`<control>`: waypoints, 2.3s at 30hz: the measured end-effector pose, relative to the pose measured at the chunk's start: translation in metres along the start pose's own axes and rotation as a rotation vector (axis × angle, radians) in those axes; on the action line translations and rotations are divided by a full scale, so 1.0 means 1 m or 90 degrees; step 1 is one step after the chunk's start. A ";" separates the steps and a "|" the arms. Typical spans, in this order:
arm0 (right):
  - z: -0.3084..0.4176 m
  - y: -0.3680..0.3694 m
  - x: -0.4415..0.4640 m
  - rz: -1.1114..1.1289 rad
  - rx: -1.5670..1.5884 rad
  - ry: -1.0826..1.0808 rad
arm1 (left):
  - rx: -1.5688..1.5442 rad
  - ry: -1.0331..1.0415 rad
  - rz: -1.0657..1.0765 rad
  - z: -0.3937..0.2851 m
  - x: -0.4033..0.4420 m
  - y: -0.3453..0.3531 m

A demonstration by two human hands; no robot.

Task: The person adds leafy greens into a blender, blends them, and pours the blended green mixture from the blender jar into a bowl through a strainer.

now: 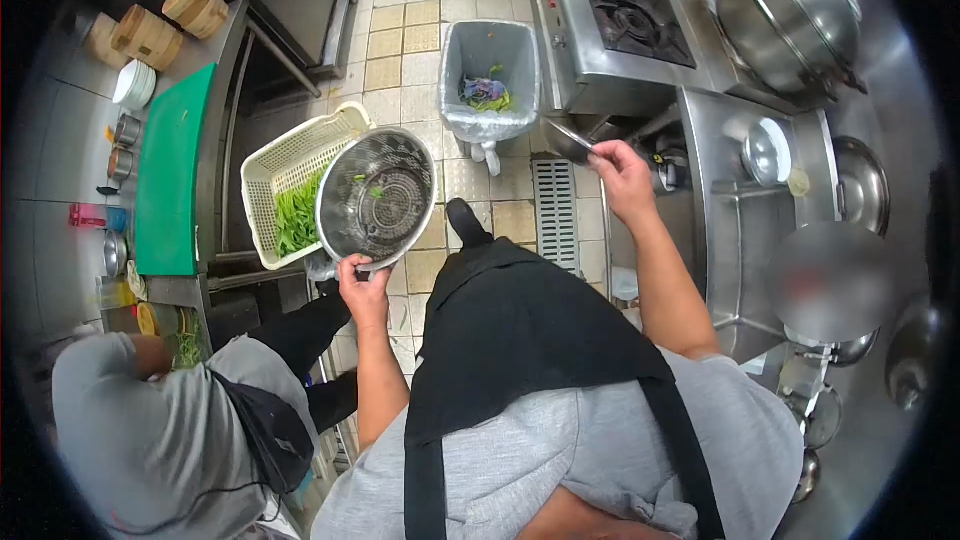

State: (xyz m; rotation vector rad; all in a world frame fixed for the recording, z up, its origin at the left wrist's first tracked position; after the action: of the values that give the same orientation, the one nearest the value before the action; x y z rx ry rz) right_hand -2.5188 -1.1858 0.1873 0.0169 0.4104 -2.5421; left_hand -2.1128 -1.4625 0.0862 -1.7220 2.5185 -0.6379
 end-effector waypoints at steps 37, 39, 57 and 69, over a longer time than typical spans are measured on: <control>0.009 0.086 0.367 0.159 -0.084 0.109 | -0.027 -0.023 -0.373 0.024 0.257 0.014; 0.006 0.092 0.399 0.181 -0.048 0.094 | -0.020 -0.019 -0.389 0.016 0.261 0.018; -0.008 0.068 0.478 0.070 -0.358 0.069 | -0.045 -0.052 -0.460 0.047 0.341 -0.018; -0.012 0.126 0.503 0.185 -0.323 0.131 | 0.018 -0.054 -0.565 0.024 0.306 -0.050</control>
State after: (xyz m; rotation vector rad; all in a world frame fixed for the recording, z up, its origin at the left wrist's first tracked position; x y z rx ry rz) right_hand -2.8774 -1.5482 0.0903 0.1378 1.0425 -2.0960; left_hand -2.1813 -1.7599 0.1447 -2.7438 1.5718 -0.5740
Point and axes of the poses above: each hand's wrist, its own x-axis towards the middle knuckle, its own y-axis out of the palm, z = x × y, the point moved 8 cm from there along x, towards the middle knuckle, and after that the axes turned 9 degrees about y, right-handed, at the moved point
